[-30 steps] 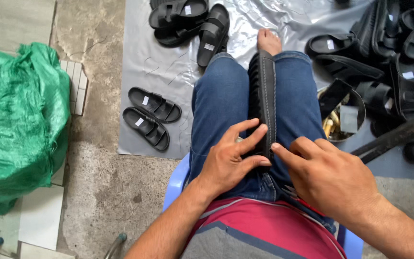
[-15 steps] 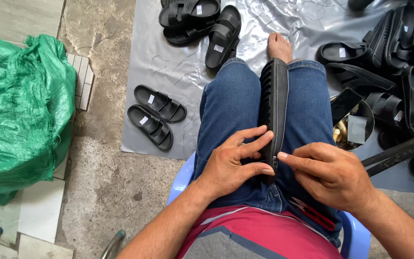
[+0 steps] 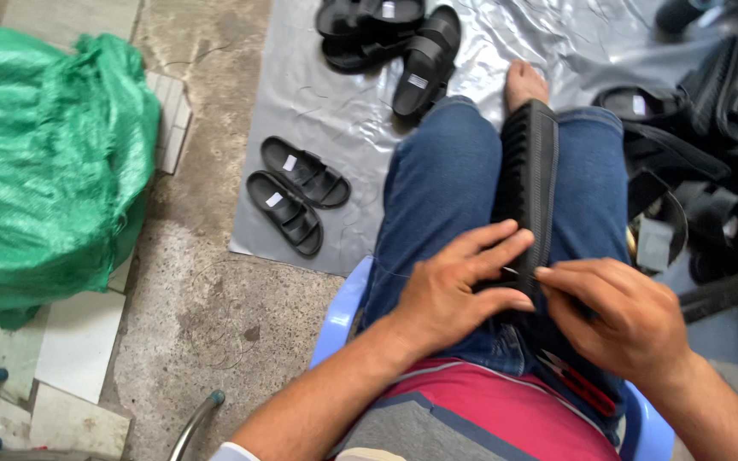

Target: The person sits on a blue plastic stool and sews a black slipper sole using a needle and thread. They hold the sole between their legs and repeatedly push the needle through the material while pulling the thread tight. Several other black slippers are visible on the floor nearby.

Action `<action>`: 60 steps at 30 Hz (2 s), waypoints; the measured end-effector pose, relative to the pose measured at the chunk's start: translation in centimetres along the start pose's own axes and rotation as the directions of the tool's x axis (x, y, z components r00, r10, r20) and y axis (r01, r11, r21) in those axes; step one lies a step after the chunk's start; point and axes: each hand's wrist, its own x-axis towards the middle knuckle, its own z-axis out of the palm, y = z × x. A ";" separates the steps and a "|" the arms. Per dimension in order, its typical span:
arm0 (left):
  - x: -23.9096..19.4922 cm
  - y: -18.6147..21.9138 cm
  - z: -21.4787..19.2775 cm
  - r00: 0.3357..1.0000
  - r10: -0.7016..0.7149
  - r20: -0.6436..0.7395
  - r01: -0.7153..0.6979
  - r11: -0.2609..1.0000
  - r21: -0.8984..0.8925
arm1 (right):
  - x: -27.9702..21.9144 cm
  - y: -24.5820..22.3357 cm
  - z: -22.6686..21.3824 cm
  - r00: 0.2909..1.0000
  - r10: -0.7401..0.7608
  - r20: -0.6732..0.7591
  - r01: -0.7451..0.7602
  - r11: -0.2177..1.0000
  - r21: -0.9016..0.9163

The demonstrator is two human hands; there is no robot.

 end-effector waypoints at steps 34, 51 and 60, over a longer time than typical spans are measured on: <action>2.4 6.0 -4.1 0.815 -0.376 0.442 0.037 0.794 0.607 | -0.6 1.5 -5.1 0.481 0.557 0.677 -0.106 0.803 -0.586; 0.6 3.6 -0.8 0.995 -0.083 0.056 0.077 0.992 0.104 | 0.5 -0.4 -2.4 0.708 0.589 0.390 -0.695 0.679 0.236; -1.6 3.0 -0.7 1.000 0.028 -0.008 -0.028 1.000 -0.008 | 1.1 -0.2 -1.9 0.853 0.368 0.369 -0.434 0.894 0.111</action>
